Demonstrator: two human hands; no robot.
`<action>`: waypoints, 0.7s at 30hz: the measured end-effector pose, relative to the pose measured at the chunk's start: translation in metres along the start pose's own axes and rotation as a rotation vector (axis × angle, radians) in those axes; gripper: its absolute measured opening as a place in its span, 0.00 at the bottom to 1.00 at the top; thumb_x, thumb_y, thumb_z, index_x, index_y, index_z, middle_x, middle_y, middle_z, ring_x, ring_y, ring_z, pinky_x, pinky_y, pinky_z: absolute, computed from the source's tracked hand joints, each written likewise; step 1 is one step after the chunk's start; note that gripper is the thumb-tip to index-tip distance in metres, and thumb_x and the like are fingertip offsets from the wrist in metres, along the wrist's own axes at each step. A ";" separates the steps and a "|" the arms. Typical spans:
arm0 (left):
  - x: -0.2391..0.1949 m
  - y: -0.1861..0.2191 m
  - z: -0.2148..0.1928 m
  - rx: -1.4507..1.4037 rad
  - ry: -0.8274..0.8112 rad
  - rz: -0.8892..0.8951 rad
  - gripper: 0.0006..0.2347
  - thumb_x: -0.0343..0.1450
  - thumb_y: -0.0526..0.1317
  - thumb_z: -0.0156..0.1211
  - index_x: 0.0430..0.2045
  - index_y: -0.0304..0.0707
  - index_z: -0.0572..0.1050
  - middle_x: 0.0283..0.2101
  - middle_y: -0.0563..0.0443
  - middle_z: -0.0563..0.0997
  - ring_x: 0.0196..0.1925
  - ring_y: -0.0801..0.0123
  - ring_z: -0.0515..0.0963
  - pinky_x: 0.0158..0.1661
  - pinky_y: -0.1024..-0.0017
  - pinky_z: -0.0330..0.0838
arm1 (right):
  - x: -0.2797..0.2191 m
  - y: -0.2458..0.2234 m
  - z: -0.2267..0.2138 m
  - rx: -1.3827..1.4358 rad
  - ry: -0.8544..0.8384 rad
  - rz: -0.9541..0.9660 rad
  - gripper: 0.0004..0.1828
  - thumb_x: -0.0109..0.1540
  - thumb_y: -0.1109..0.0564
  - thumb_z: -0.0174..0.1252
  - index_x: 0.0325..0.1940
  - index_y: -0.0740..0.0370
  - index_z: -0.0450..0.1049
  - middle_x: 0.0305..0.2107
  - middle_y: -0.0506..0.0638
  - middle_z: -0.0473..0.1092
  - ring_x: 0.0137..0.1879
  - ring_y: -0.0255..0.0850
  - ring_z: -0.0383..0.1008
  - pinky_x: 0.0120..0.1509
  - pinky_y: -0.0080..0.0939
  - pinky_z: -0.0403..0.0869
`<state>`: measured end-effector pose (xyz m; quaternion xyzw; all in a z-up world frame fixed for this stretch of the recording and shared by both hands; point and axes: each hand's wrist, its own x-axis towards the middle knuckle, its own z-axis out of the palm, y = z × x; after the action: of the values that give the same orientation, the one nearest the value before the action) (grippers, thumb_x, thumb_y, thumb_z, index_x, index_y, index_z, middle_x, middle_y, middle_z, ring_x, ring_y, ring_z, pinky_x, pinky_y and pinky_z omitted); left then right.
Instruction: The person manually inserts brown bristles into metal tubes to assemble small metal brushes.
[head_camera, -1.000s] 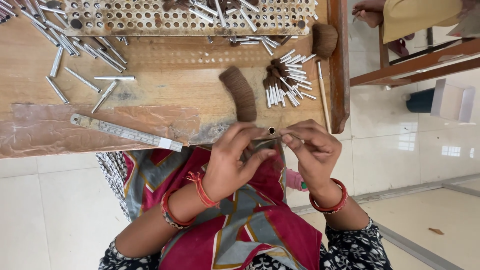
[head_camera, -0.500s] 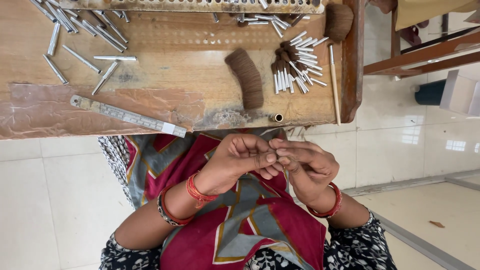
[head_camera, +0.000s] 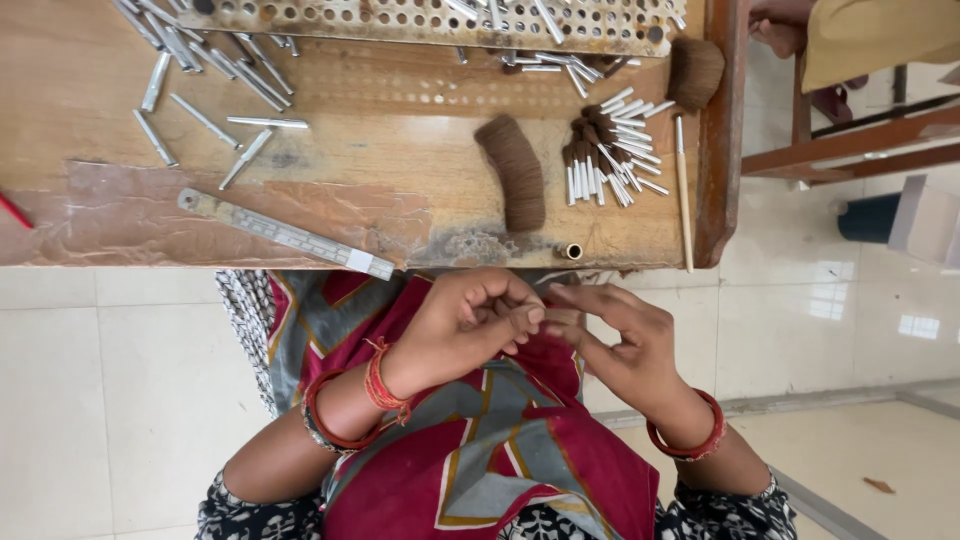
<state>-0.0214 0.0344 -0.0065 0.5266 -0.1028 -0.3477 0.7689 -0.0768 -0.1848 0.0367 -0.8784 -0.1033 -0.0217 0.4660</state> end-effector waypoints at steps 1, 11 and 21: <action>0.000 -0.002 0.003 0.008 0.023 0.012 0.05 0.74 0.35 0.63 0.36 0.28 0.79 0.31 0.54 0.83 0.30 0.82 0.80 0.31 0.82 0.79 | 0.000 -0.001 0.000 0.010 -0.012 -0.022 0.15 0.58 0.68 0.66 0.49 0.69 0.80 0.42 0.57 0.80 0.46 0.43 0.83 0.51 0.38 0.78; 0.001 -0.018 -0.001 0.012 -0.094 0.135 0.05 0.75 0.34 0.61 0.36 0.27 0.77 0.33 0.52 0.83 0.33 0.78 0.82 0.35 0.78 0.81 | -0.002 -0.005 0.013 -0.175 0.094 -0.293 0.15 0.56 0.69 0.67 0.47 0.67 0.79 0.40 0.55 0.79 0.44 0.42 0.82 0.48 0.36 0.78; -0.014 0.023 -0.038 0.428 0.129 0.334 0.03 0.71 0.32 0.61 0.34 0.32 0.78 0.34 0.48 0.83 0.35 0.69 0.83 0.36 0.71 0.80 | -0.002 -0.010 0.019 -0.240 0.205 -0.260 0.14 0.58 0.71 0.66 0.47 0.64 0.80 0.35 0.55 0.79 0.39 0.38 0.80 0.43 0.31 0.75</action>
<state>-0.0021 0.0757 0.0007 0.6738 -0.2101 -0.1520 0.6919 -0.0815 -0.1641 0.0340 -0.9001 -0.1645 -0.1830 0.3596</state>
